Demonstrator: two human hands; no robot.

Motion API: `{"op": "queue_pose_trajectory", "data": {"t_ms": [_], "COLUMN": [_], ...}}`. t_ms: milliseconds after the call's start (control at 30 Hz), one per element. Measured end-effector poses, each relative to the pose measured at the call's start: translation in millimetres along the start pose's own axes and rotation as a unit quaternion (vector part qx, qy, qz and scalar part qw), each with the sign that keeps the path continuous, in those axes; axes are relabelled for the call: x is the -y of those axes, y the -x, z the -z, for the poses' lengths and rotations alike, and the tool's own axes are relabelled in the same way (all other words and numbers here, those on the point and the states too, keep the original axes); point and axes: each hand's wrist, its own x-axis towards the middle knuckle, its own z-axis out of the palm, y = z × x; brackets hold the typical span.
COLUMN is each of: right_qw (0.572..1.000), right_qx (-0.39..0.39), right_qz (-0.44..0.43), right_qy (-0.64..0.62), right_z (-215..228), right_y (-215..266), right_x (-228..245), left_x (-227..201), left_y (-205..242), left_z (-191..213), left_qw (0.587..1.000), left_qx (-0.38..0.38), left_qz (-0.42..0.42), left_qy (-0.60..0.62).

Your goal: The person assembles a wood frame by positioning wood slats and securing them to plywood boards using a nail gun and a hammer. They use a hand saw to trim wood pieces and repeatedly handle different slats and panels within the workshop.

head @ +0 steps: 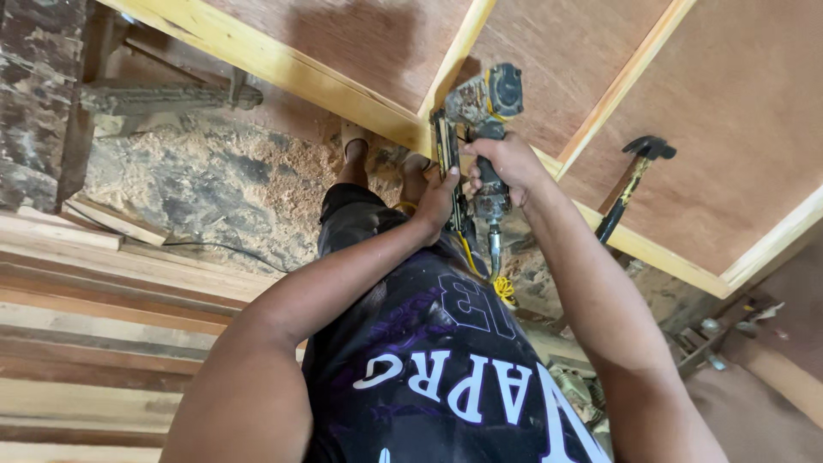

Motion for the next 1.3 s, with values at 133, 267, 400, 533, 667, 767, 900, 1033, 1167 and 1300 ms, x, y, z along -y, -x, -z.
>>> {"op": "queue_pose_trajectory", "data": {"t_ms": [133,267,400,533,667,767,900,1033,1167,1300], "right_qw": [1.0,0.999,0.999,0.999,0.999,0.999,0.999,0.999,0.999,0.999], "right_qx": [0.021,0.028,0.032,0.045,0.049,0.041,0.031,0.039,0.035,0.031], "right_qz": [-0.002,-0.022,-0.015,-0.003,-0.007,0.005,0.01,-0.004,0.007,0.023], "right_qy": [0.01,0.026,0.009,0.005,-0.004,0.026,0.026,-0.027,-0.027,-0.026], "right_z": [7,11,12,8,3,1,1,8,15,19], "right_y": [-4,0,4,0,3,7,8,14,13,4], "right_x": [0,6,7,6,8,8,6,-1,-11,-18], "left_x": [10,25,32,28,18,18,19,16,26,26], "left_y": [-7,-13,-15,-11,-8,-5,-7,0,-2,-2], "left_z": [1,5,11,11,6,5,4,1,2,3], "left_qw": [0.995,0.988,0.967,0.968,0.983,0.988,0.986,0.979,0.984,0.98], "left_qx": [-0.073,-0.111,-0.15,-0.161,-0.132,-0.115,-0.113,-0.124,-0.115,-0.118], "left_qz": [0.044,0.035,0.019,0.012,0.022,0.023,-0.007,0.055,0.03,0.008], "left_qy": [-0.059,-0.102,-0.203,-0.192,-0.126,-0.1,-0.124,-0.152,-0.136,-0.157]}}
